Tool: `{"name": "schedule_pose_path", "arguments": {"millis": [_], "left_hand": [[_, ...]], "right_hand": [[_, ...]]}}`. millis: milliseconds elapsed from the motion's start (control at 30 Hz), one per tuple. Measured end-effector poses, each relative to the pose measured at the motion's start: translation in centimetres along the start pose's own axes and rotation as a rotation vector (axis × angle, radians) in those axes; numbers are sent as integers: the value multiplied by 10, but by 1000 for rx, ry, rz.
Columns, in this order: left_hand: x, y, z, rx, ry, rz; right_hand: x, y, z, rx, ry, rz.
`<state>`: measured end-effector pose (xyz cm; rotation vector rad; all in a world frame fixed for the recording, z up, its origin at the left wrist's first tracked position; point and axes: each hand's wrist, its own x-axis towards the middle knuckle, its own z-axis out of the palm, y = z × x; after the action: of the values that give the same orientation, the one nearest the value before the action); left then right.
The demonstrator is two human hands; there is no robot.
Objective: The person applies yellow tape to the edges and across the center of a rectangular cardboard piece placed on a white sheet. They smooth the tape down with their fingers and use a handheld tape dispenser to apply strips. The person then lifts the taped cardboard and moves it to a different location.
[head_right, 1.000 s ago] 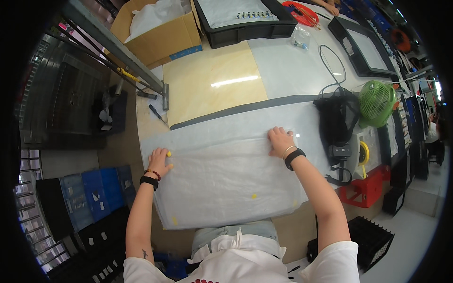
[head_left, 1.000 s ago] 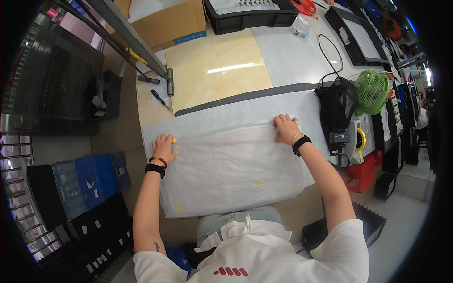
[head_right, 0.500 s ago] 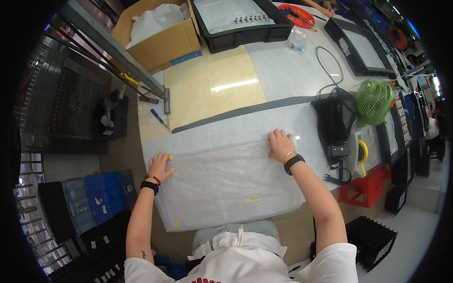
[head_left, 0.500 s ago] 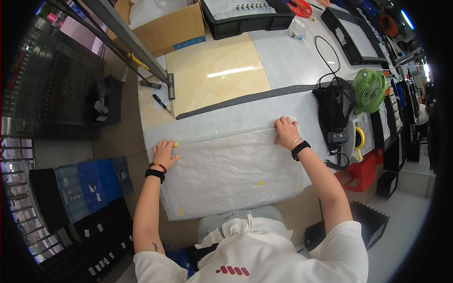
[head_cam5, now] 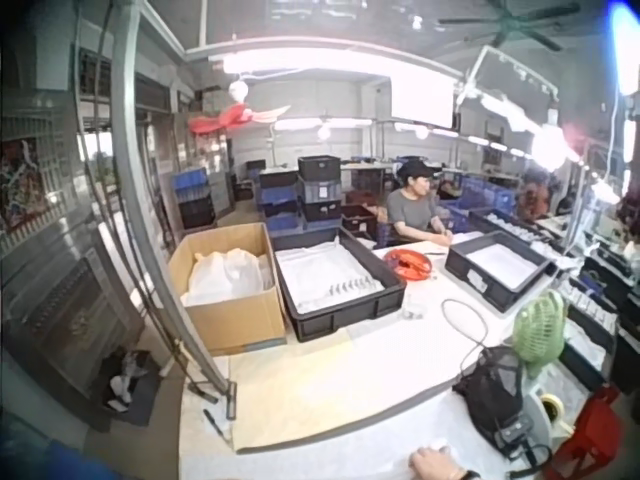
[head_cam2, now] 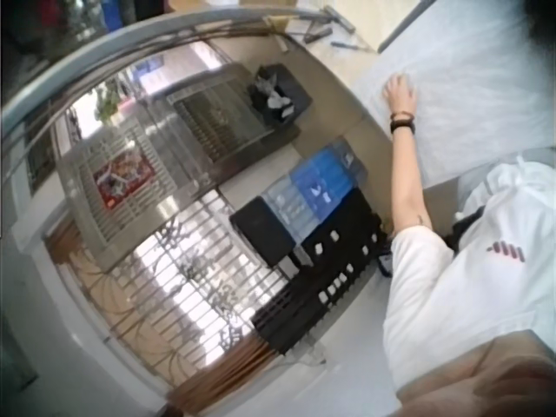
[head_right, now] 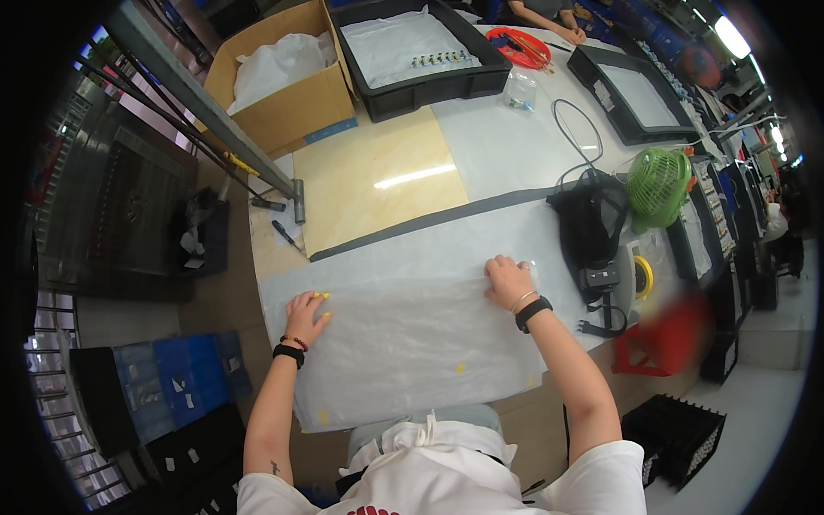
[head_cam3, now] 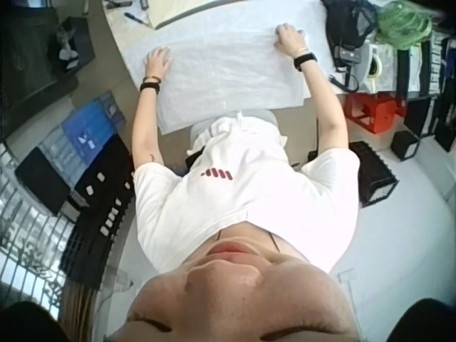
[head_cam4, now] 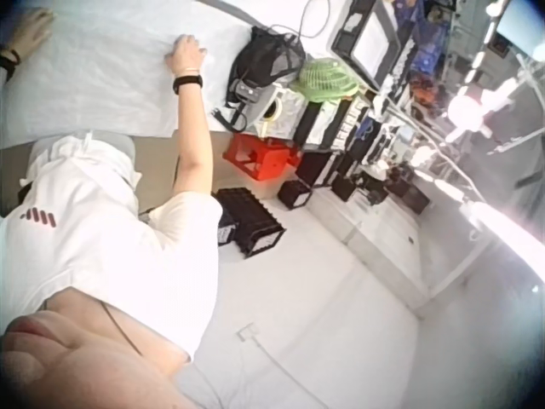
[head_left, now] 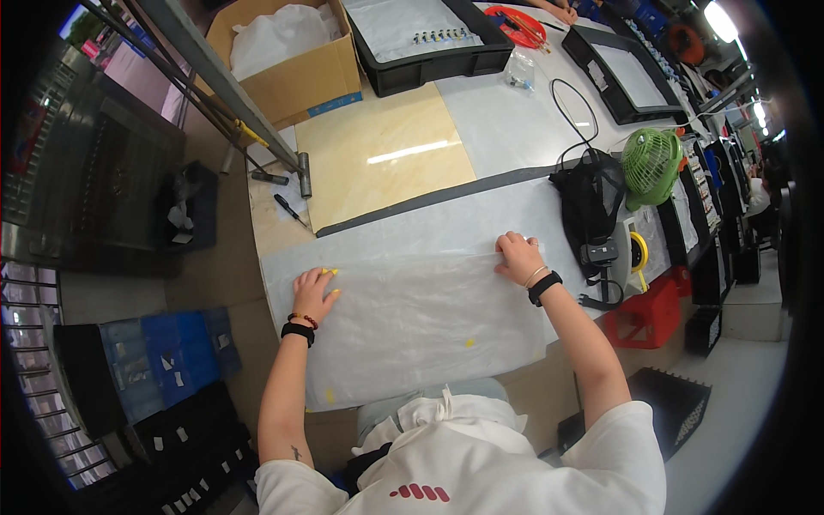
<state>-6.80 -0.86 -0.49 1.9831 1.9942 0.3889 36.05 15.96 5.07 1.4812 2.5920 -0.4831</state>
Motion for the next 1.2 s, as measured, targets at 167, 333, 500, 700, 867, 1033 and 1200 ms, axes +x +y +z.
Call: {"name": "schedule_pose_path", "arguments": {"millis": [167,333,500,700,867,1033,1200], "left_hand": [[-5,0,-2,-56,-23,-28],[-6,-2,-10,-105,-23,-44],[-10,-15,-46,-222,-101,1],[-36,6,-120,-224,-125,-115],[-61,13,-150,-271,-109,-224],[-73,28,-173,-261,-23,-228],[-59,70,-258,-92,456,-42]], "right_hand": [[-4,-6,-29,102,-124,7],[-9,7,-34,45,-122,-68],[-16,24,-42,122,-186,-50],[-41,28,-79,111,-198,-52],[-65,29,-96,154,-223,-32],[-87,31,-118,148,-121,-54],[-93,16,-205,140,403,-196]]}}
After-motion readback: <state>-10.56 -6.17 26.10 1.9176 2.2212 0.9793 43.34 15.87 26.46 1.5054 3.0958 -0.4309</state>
